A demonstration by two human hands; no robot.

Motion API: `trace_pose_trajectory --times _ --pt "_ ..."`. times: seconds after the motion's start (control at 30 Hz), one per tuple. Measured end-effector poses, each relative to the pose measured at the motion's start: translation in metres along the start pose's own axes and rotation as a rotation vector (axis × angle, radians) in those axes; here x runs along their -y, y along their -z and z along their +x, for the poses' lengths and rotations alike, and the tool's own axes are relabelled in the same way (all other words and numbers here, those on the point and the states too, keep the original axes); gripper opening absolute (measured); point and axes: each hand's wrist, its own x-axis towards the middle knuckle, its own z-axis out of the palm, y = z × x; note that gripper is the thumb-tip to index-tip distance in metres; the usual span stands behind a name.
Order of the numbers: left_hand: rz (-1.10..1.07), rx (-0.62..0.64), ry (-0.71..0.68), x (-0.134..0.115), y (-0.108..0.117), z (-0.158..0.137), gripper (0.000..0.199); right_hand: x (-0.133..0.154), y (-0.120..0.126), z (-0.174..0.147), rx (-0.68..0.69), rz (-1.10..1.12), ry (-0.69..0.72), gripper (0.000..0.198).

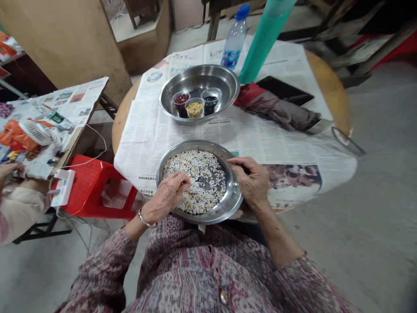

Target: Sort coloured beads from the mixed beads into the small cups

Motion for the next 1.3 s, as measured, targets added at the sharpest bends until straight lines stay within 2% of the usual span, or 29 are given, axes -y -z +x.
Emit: trace_pose_trajectory --times 0.3,0.6,0.87,1.07,1.3 --pt "0.045 0.065 0.010 0.001 0.000 0.000 0.013 0.001 -0.001 0.000 0.005 0.031 0.011 0.017" --pt "-0.051 0.053 -0.018 0.005 -0.007 0.007 0.009 0.000 -0.001 0.000 0.011 0.035 0.023 0.016" --pt "-0.197 0.052 0.104 0.010 -0.012 0.016 0.007 -0.001 -0.001 0.000 0.011 0.028 0.030 0.017" --pt "-0.356 0.064 0.290 0.006 -0.005 0.021 0.010 0.001 -0.001 0.000 0.004 0.026 0.022 0.017" --pt "-0.482 0.068 0.360 0.004 0.000 0.022 0.012 0.003 0.000 0.000 0.000 0.022 0.011 0.017"
